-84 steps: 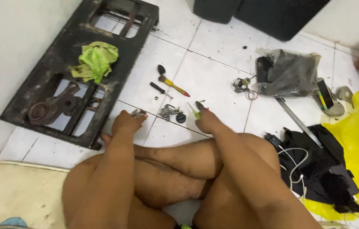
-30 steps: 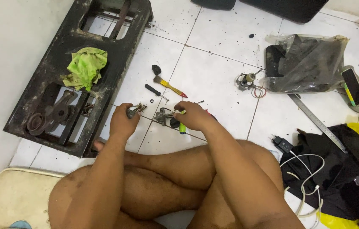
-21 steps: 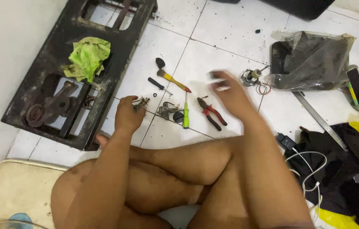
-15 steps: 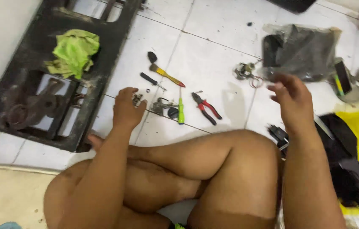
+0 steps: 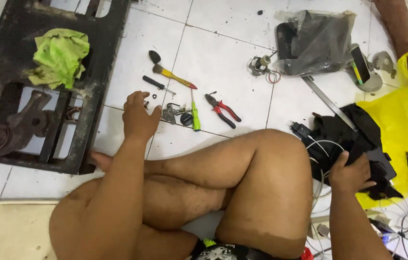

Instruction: A person disassembles a gas stove valve assembly using a screwdriver and pliers while sitting on the floor.

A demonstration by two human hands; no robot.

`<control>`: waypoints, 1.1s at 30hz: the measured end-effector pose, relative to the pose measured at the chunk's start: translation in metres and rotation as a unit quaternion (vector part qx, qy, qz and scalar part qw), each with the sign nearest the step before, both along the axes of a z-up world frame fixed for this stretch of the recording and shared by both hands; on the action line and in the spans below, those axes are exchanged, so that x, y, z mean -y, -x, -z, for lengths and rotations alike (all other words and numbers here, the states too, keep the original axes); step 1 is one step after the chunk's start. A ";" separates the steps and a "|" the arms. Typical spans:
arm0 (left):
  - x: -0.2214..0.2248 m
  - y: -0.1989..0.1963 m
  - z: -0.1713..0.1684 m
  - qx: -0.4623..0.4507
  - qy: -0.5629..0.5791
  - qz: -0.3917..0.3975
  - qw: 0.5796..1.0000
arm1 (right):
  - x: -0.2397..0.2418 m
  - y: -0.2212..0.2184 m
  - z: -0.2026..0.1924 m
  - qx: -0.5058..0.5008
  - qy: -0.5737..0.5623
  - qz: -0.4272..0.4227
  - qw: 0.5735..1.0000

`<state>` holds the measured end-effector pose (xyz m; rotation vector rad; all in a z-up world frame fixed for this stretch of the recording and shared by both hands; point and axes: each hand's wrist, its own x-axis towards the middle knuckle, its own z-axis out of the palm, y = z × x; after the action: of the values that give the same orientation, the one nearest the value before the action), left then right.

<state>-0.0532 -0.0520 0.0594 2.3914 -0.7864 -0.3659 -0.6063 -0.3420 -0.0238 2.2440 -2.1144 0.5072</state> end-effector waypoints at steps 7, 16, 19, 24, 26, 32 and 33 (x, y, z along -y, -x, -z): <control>-0.001 -0.001 0.002 -0.006 0.008 -0.036 0.999 | 0.003 -0.008 -0.004 -0.002 -0.044 -0.073 0.996; 0.000 -0.004 0.021 0.029 0.026 -0.005 0.999 | 0.041 -0.029 0.006 -0.005 -0.075 -0.031 0.997; 0.003 0.003 0.008 0.038 -0.019 0.021 0.999 | 0.062 -0.076 -0.023 0.028 0.014 -0.041 0.999; 0.003 0.001 -0.006 -0.003 -0.128 -0.012 0.992 | -0.016 -0.291 -0.152 0.318 -0.071 -0.275 0.904; -0.001 -0.001 -0.008 -0.017 -0.138 -0.036 0.990 | -0.052 -0.333 -0.158 0.266 -0.102 -0.352 0.892; -0.031 -0.020 0.042 -0.073 -0.179 -0.049 0.980 | -0.121 -0.396 -0.089 0.071 -0.243 -0.433 0.865; -0.030 -0.021 0.042 -0.069 -0.187 -0.044 0.979 | -0.125 -0.393 -0.080 0.032 -0.244 -0.429 0.869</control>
<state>-0.0325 -0.0225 0.0171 2.6994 -0.5866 -0.6889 -0.2133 -0.2167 0.0565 3.4586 -1.2133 0.0102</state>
